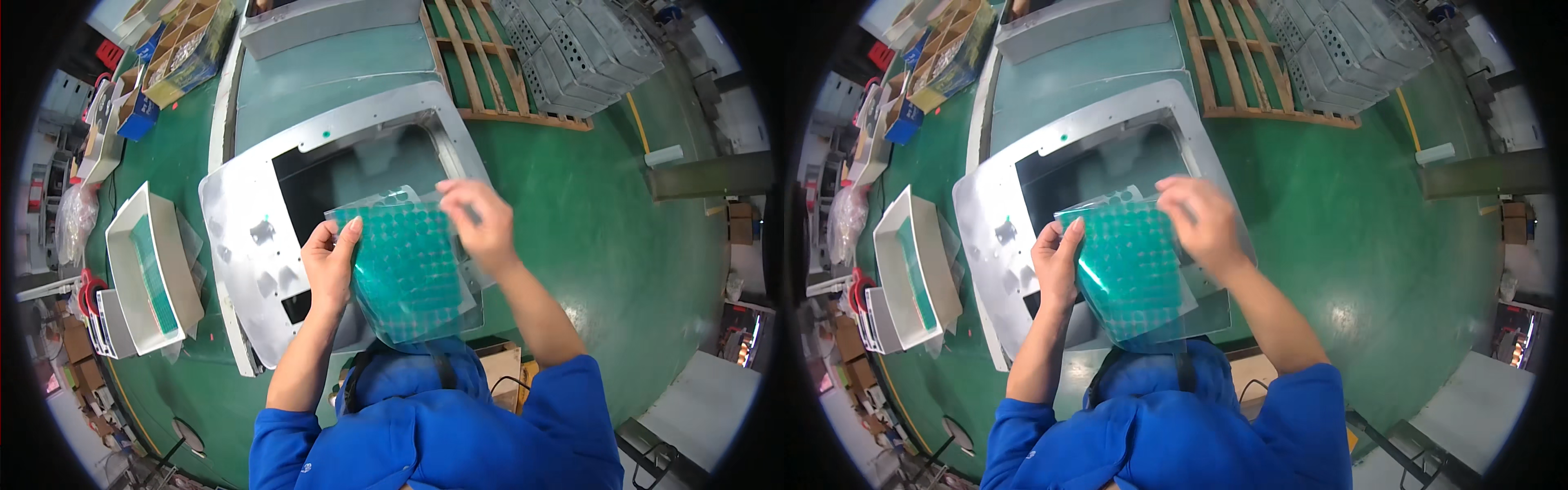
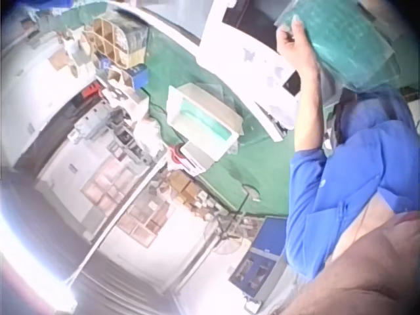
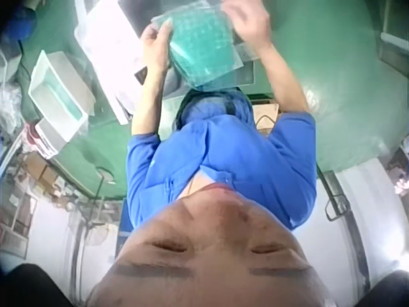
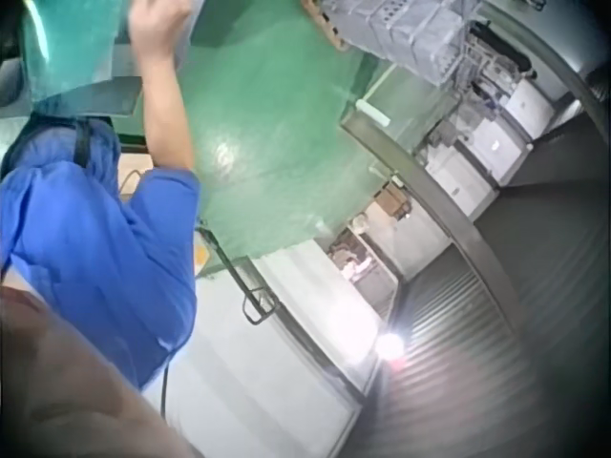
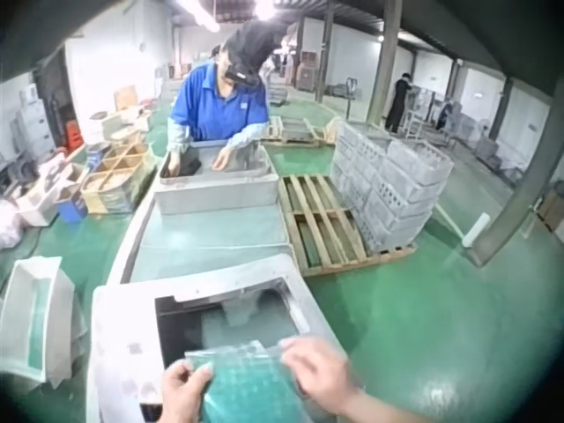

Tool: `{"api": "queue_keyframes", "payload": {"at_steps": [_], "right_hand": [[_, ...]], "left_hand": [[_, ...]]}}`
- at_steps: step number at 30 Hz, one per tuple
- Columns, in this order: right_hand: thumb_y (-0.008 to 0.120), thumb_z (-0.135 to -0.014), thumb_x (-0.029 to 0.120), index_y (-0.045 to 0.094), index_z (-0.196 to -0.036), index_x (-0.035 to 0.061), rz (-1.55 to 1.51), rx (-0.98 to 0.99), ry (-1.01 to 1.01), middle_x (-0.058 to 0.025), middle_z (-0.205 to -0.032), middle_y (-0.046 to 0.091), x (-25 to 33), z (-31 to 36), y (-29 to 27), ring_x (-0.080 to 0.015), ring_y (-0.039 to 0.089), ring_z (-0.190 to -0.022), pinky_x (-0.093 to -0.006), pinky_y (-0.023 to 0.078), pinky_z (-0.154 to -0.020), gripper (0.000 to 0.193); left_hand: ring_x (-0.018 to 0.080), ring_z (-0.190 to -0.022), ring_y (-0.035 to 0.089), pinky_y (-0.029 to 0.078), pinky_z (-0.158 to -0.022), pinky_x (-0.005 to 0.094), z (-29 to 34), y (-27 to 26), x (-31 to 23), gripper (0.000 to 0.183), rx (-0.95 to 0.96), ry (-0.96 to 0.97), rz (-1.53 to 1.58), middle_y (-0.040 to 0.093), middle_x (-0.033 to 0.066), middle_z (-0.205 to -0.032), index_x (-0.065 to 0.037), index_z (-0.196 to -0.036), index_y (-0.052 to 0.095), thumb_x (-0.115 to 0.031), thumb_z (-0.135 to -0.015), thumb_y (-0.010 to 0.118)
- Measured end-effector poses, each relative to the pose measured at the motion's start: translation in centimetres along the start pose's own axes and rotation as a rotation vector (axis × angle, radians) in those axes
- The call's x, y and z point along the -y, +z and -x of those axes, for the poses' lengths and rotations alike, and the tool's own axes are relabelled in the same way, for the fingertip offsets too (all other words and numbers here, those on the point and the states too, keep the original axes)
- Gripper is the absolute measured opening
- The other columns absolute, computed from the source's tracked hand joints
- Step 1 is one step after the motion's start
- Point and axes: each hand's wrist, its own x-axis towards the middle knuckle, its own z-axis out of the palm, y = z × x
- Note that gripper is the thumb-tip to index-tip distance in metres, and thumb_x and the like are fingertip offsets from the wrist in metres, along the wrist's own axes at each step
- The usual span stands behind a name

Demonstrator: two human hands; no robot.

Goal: Apply green circular stickers onto pre-drilled holes inside a metal chassis.

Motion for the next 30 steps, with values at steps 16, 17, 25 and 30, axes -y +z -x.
{"api": "queue_keyframes", "payload": {"at_steps": [16,17,25,30], "right_hand": [[0.060,-0.074,0.007,0.061,-0.077,0.0021,-0.023,0.393,0.547,-0.0046,-0.075,0.052,-11.7,-6.6,-0.5,-0.0136,0.050,-0.063,-0.0267,0.043,-0.062,0.006],[0.060,-0.074,0.006,0.061,-0.077,0.0023,-0.017,0.398,0.532,-0.0046,-0.075,0.052,-11.6,-6.6,-0.5,-0.0139,0.050,-0.063,-0.0268,0.043,-0.062,0.005],[0.061,-0.073,0.006,0.062,-0.076,0.0033,0.008,0.361,0.508,-0.0043,-0.073,0.051,-11.7,-6.5,-0.1,-0.0145,0.050,-0.061,-0.0273,0.043,-0.060,0.004],[0.062,-0.072,0.008,0.062,-0.075,0.0050,0.058,0.345,0.508,-0.0041,-0.073,0.053,-11.5,-6.4,0.1,-0.0153,0.053,-0.061,-0.0283,0.043,-0.060,0.004]], "left_hand": [[0.0013,-0.058,0.047,0.037,-0.054,0.0149,-3.5,0.9,1.7,0.012,-0.079,-0.015,-0.037,0.058,-0.0028,-0.070,-0.006,-0.075,0.056,-0.012,-0.079,0.066],[0.0015,-0.058,0.047,0.037,-0.054,0.0151,-3.5,1.0,1.7,0.012,-0.081,-0.019,-0.036,0.058,-0.0027,-0.070,-0.006,-0.075,0.056,-0.013,-0.080,0.066],[0.0018,-0.059,0.048,0.038,-0.055,0.0153,-3.5,1.4,1.5,0.013,-0.085,-0.019,-0.018,0.058,-0.0021,-0.070,-0.005,-0.076,0.057,-0.014,-0.080,0.066],[0.0033,-0.061,0.050,0.039,-0.057,0.0160,-3.5,1.2,1.5,0.012,-0.078,-0.028,-0.025,0.059,-0.0006,-0.073,-0.006,-0.077,0.055,-0.012,-0.080,0.065]]}}
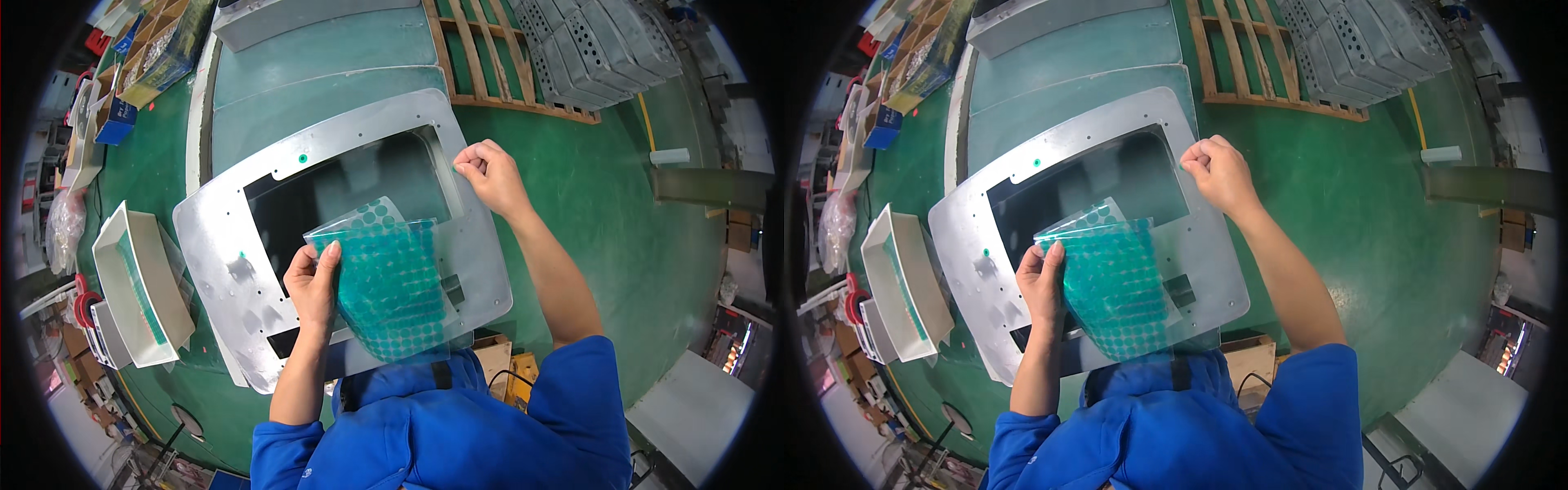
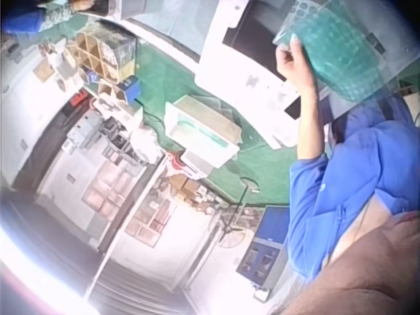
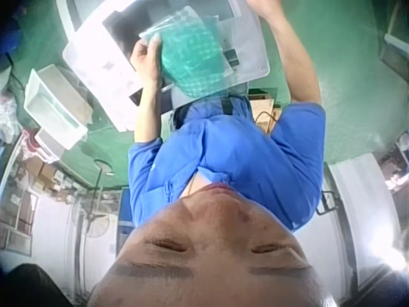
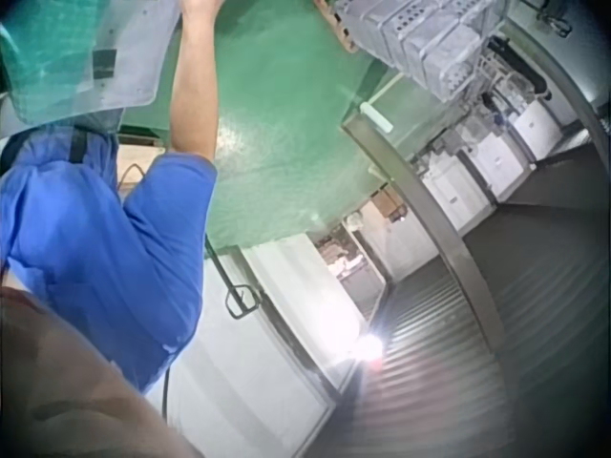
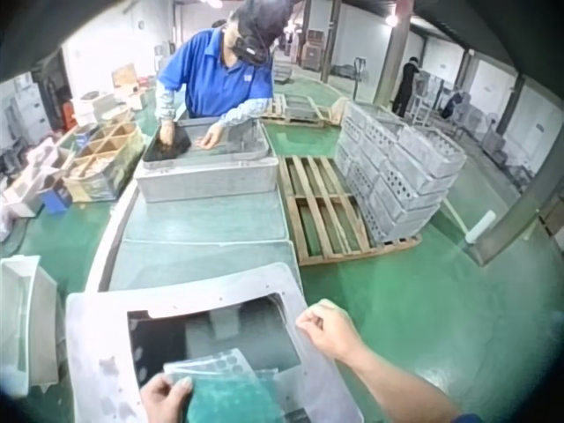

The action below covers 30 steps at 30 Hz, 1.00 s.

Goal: Apply green circular stickers onto pre-drilled holes inside a metal chassis.

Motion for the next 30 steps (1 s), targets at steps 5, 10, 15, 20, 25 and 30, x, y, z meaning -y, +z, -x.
{"api": "queue_keyframes", "payload": {"at_steps": [5,10,15,20,25,30], "right_hand": [[0.062,-0.072,0.008,0.062,-0.074,0.0064,0.037,-0.029,0.019,-0.0041,-0.073,0.054,0.0,0.1,0.3,-0.0160,0.055,-0.063,-0.0295,0.044,-0.060,0.003],[0.063,-0.071,0.009,0.062,-0.073,0.0067,0.010,-0.036,0.052,-0.0036,-0.072,0.053,0.2,0.2,0.2,-0.0154,0.053,-0.062,-0.0292,0.043,-0.059,0.003],[0.067,-0.067,0.007,0.060,-0.081,0.0077,-0.211,0.019,0.085,0.0024,-0.062,0.045,-0.6,-0.1,-0.1,-0.0088,0.042,-0.054,-0.0240,0.037,-0.052,0.015],[0.071,-0.064,0.006,0.057,-0.086,0.0100,-0.325,0.084,0.219,0.0062,-0.060,0.037,0.1,-0.9,-0.4,-0.0048,0.034,-0.054,-0.0205,0.027,-0.050,0.026],[0.063,-0.072,0.005,0.055,-0.082,0.0062,-0.091,-0.187,0.049,0.0014,-0.060,0.045,-0.7,-0.7,0.4,-0.0095,0.044,-0.054,-0.0249,0.037,-0.052,0.013],[0.063,-0.074,0.018,0.055,-0.091,0.0023,0.157,0.146,-0.884,-0.0084,-0.083,0.058,9.4,14.2,7.0,-0.0231,0.057,-0.079,-0.0356,0.045,-0.073,0.024]], "left_hand": [[0.0021,-0.059,0.048,0.038,-0.056,0.0156,0.1,0.3,-0.1,0.013,-0.023,0.016,-0.009,0.058,-0.0021,-0.070,-0.004,-0.076,0.057,-0.014,-0.079,0.066],[0.0018,-0.059,0.048,0.037,-0.055,0.0154,0.1,0.0,0.2,0.014,-0.013,0.017,-0.008,0.058,-0.0025,-0.069,-0.005,-0.075,0.058,-0.014,-0.079,0.066],[0.0014,-0.058,0.047,0.036,-0.054,0.0154,0.1,0.0,0.4,0.014,-0.020,0.022,-0.034,0.057,-0.0030,-0.069,-0.004,-0.075,0.058,-0.014,-0.079,0.066],[0.0010,-0.057,0.044,0.034,-0.052,0.0150,1.0,-1.3,-0.1,0.013,-0.082,0.093,-0.008,0.055,-0.0042,-0.066,-0.004,-0.074,0.058,-0.013,-0.079,0.066],[0.0017,-0.054,0.040,0.030,-0.049,0.0155,4.7,-8.3,-2.0,0.015,-0.227,0.208,-0.134,0.049,-0.0049,-0.063,-0.007,-0.070,0.051,-0.007,-0.080,0.062],[0.0059,-0.061,0.044,0.035,-0.056,0.0191,14.0,-21.2,-2.0,0.008,-0.447,0.455,-0.088,0.051,-0.0004,-0.071,-0.003,-0.075,0.051,-0.005,-0.081,0.056]]}}
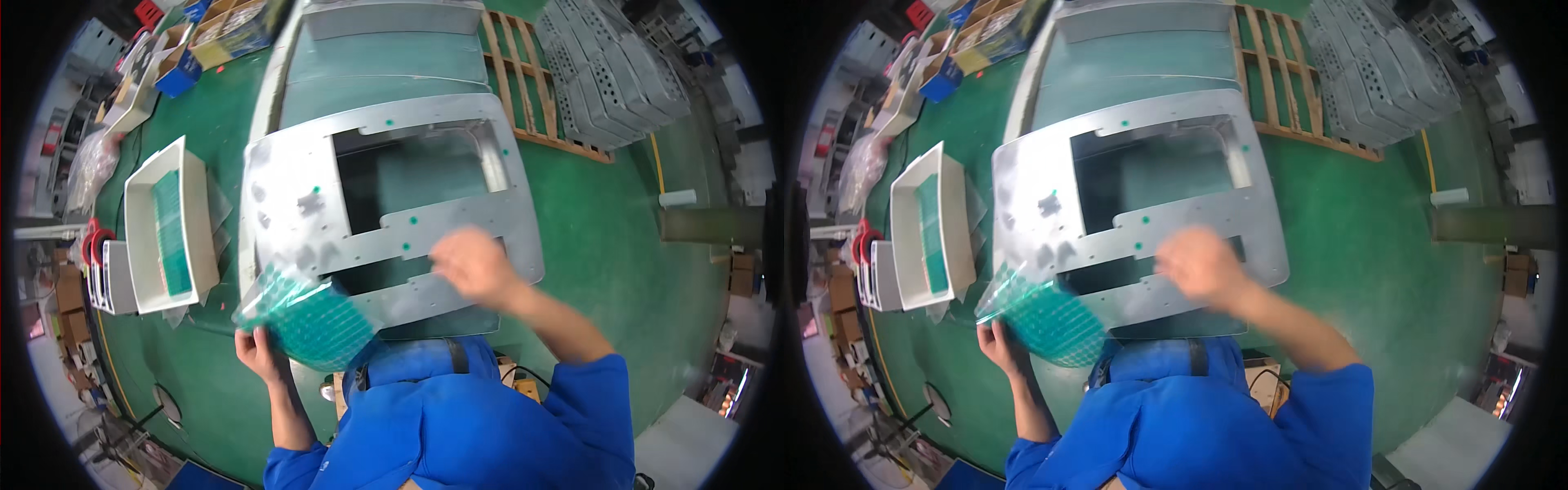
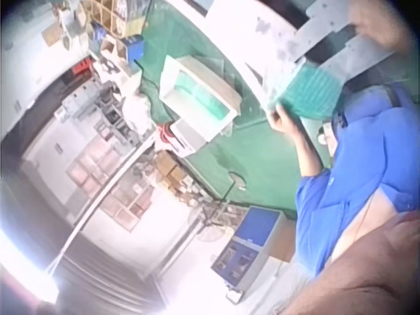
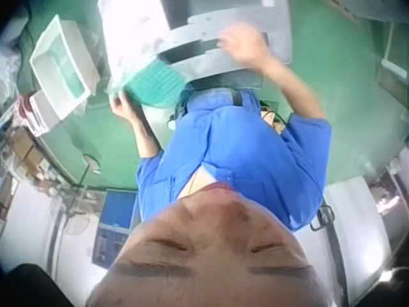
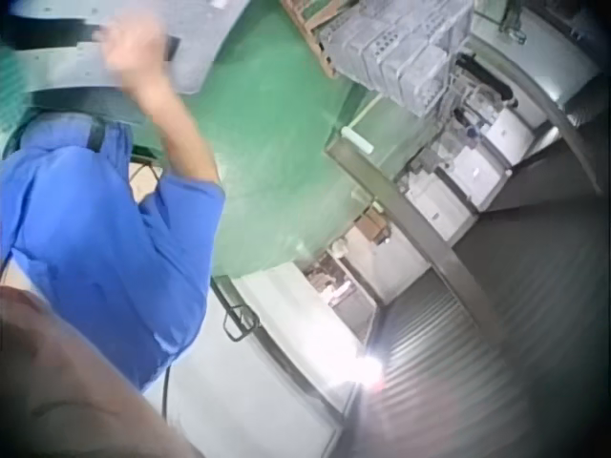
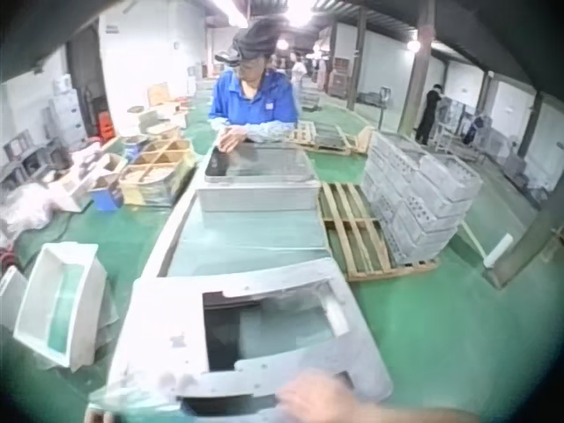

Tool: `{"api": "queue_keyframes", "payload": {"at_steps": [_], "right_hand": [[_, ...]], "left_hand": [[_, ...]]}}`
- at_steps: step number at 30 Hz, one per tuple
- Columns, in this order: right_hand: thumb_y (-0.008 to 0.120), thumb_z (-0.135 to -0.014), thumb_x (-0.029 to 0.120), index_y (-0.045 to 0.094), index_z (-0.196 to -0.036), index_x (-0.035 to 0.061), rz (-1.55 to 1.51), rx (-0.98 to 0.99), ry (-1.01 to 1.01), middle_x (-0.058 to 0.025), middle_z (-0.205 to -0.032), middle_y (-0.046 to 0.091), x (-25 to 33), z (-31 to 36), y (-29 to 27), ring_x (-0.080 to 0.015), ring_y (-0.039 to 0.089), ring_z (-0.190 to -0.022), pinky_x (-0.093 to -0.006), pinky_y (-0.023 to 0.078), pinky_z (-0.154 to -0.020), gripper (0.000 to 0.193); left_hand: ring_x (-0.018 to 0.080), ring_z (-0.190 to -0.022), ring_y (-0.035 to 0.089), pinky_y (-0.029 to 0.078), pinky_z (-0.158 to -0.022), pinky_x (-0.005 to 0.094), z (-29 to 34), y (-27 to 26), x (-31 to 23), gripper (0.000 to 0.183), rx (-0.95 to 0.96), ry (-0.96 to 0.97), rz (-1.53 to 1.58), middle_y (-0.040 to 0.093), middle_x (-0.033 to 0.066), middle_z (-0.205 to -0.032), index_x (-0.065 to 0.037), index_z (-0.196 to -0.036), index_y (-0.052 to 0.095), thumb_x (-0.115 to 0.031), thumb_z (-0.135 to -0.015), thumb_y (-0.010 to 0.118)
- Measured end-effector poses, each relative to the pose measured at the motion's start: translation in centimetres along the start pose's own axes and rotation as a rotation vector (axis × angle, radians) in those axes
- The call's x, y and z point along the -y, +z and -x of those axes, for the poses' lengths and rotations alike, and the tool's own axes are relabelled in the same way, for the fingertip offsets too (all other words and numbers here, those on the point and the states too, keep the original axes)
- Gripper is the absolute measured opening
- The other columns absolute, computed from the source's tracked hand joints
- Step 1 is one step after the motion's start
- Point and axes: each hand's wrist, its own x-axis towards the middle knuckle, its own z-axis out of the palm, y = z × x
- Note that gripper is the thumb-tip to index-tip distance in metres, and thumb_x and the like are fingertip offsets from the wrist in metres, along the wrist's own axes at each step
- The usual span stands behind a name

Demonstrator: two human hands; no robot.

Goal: Apply green circular stickers onto pre-drilled holes inside a metal chassis.

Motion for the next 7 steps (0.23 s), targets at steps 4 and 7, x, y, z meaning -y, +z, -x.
{"api": "queue_keyframes", "payload": {"at_steps": [4,7], "right_hand": [[0.065,-0.070,0.027,0.055,-0.090,0.0033,0.158,0.232,0.139,-0.0101,-0.089,0.053,6.9,0.6,4.6,-0.0268,0.052,-0.085,-0.0358,0.042,-0.076,0.032],[0.064,-0.070,0.031,0.055,-0.092,0.0045,0.240,0.228,0.186,-0.0118,-0.094,0.051,7.3,-0.4,6.1,-0.0276,0.049,-0.093,-0.0415,0.039,-0.080,0.036]], "left_hand": [[0.0164,-0.089,0.055,0.042,-0.079,0.0274,4.6,-8.2,4.8,0.014,0.019,-0.054,-0.171,0.059,0.0103,-0.099,0.003,-0.087,0.057,-0.006,-0.077,0.061],[0.0275,-0.117,0.041,0.024,-0.101,0.0378,5.7,-7.9,8.5,0.025,0.073,-0.011,-0.100,0.048,0.0199,-0.120,0.001,-0.099,0.059,-0.007,-0.076,0.064]]}}
